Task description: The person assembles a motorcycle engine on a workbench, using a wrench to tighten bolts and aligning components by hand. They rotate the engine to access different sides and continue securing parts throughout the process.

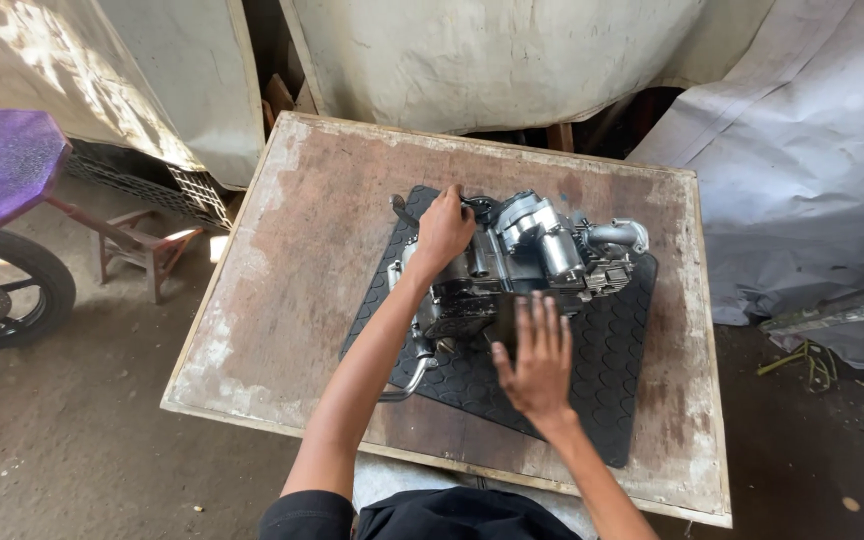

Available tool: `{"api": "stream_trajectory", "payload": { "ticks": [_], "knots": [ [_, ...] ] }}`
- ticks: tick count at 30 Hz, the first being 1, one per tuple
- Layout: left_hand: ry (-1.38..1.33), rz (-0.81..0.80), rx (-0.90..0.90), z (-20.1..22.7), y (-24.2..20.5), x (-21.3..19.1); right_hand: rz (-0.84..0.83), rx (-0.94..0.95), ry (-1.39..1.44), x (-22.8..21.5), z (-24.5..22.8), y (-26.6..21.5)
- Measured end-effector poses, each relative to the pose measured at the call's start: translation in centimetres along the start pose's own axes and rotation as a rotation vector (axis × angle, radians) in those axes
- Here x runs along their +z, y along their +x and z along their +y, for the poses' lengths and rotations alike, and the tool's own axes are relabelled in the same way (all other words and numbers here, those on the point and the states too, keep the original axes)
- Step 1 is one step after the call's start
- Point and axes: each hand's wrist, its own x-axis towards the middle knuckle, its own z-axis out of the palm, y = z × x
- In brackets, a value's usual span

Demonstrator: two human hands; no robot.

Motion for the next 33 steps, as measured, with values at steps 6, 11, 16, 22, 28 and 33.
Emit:
{"api": "stream_trajectory", "payload": {
  "ticks": [6, 11, 16, 22, 28, 33],
  "knots": [
    [-0.015, 0.009, 0.051, 0.3, -0.2, -0.5, 0.046, 0.171, 0.077, -0.2, 3.9, 0.2],
    [-0.039, -0.006, 0.065, 1.0, -0.7, -1.5, 0.132, 0.053, 0.096, 2.5, -1.0, -0.7],
    [-0.06, -0.011, 0.065, 1.3, -1.0, -1.8, 0.158, 0.054, 0.011, 2.2, 1.9, 0.3],
    [-0.051, -0.003, 0.067, 0.9, -0.7, -1.4, 0.201, 0.095, 0.03, 3.0, 2.5, 0.3],
    [-0.082, 0.013, 0.069, 1.6, -1.3, -2.3, 0.201, -0.061, -0.032, 3.1, 1.2, 0.1],
    [-0.042, 0.004, 0.069, 1.0, -0.7, -1.2, 0.26, 0.022, 0.024, -3.3, 1.5, 2.3]
  ]
}}
